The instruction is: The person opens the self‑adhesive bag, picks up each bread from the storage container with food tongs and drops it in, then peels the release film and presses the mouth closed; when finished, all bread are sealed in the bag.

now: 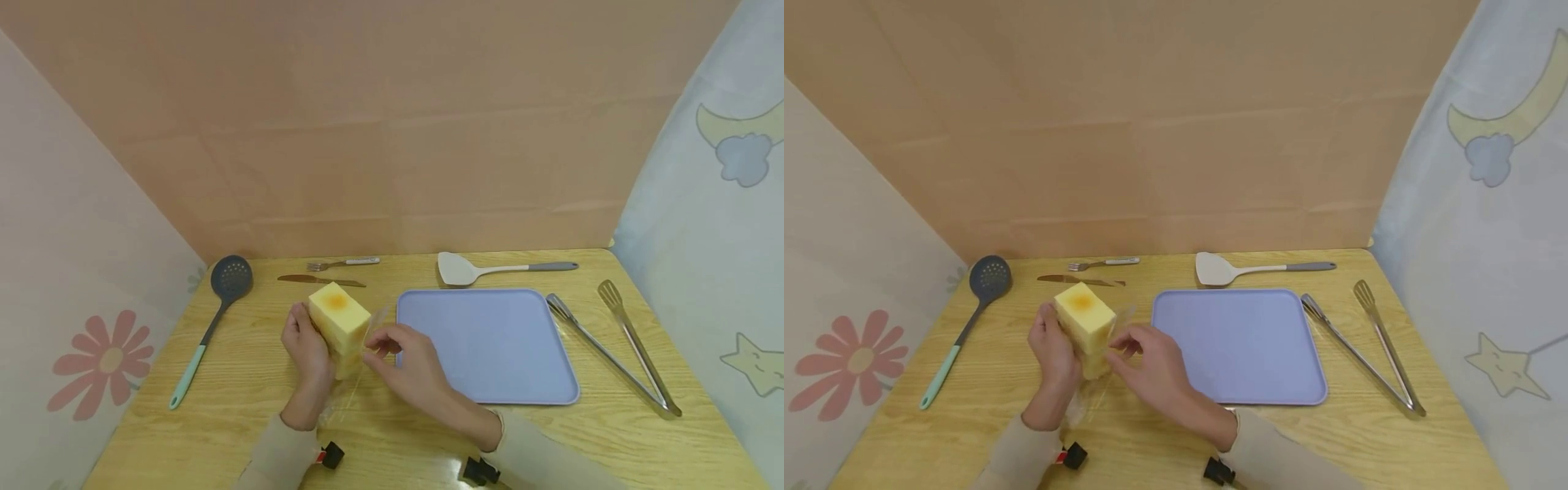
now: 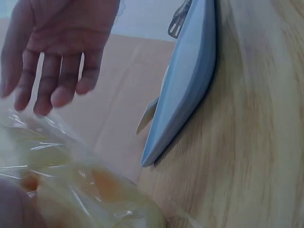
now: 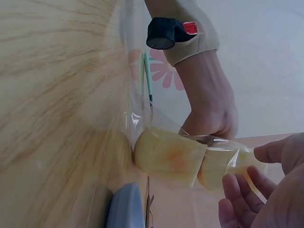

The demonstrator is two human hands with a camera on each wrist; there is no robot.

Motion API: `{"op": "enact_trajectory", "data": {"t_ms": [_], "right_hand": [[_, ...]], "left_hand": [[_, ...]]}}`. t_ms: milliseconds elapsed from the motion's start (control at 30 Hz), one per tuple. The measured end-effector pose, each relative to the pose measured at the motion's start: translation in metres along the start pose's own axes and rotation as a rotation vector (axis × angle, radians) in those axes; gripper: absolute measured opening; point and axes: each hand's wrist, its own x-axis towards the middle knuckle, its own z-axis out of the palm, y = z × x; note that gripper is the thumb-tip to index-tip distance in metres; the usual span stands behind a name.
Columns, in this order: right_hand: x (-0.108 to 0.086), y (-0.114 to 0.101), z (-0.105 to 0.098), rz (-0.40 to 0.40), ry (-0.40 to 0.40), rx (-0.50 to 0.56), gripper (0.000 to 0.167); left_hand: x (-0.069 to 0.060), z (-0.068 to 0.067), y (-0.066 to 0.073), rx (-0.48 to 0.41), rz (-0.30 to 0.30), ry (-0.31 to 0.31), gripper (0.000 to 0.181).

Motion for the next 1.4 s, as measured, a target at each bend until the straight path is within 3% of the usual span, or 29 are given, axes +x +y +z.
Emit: {"op": "enact_trajectory", "data": {"t_ms": [333,433,533,633,733,933,1033,1133,1233,1400], "right_hand": [[0.008,0.014,0.017,0.055,0.047,-0.076,0.014],[0.007,0.019,0.019,0.039,0.075,-0.083,0.013],[0.006,0.021,0.020,0.031,0.108,-0.025,0.014],[0.007,0.023,0.021,0.055,0.127,0.083,0.015],[0.007,0.023,0.021,0.088,0.126,0.181,0.015],[0.006,0.022,0.022,0.144,0.130,0.301,0.013],[0.007,0.021,0.021,0.160,0.139,0.318,0.010],[0.007,0.019,0.019,0.188,0.133,0.323,0.007],[0.007,0.018,0.017,0.210,0.123,0.336,0.002],[0.008,0.014,0.016,0.226,0.124,0.383,0.006]], "left_hand": [[0.001,0.004,-0.003,-0.065,-0.026,0.031,0.044],[0.000,0.005,-0.003,-0.043,-0.038,0.022,0.044],[0.001,0.004,-0.003,0.008,-0.052,-0.009,0.044],[0.007,0.000,0.000,0.079,-0.058,-0.070,0.044],[0.016,-0.009,0.004,0.139,-0.106,-0.155,0.044],[0.044,-0.031,0.015,0.248,-0.323,-0.404,0.039],[0.060,-0.043,0.018,0.280,-0.416,-0.489,0.030],[0.072,-0.055,0.017,0.324,-0.424,-0.613,0.022],[0.078,-0.063,0.016,0.329,-0.388,-0.709,0.020],[0.079,-0.065,0.016,0.358,-0.329,-0.742,0.027]]}}
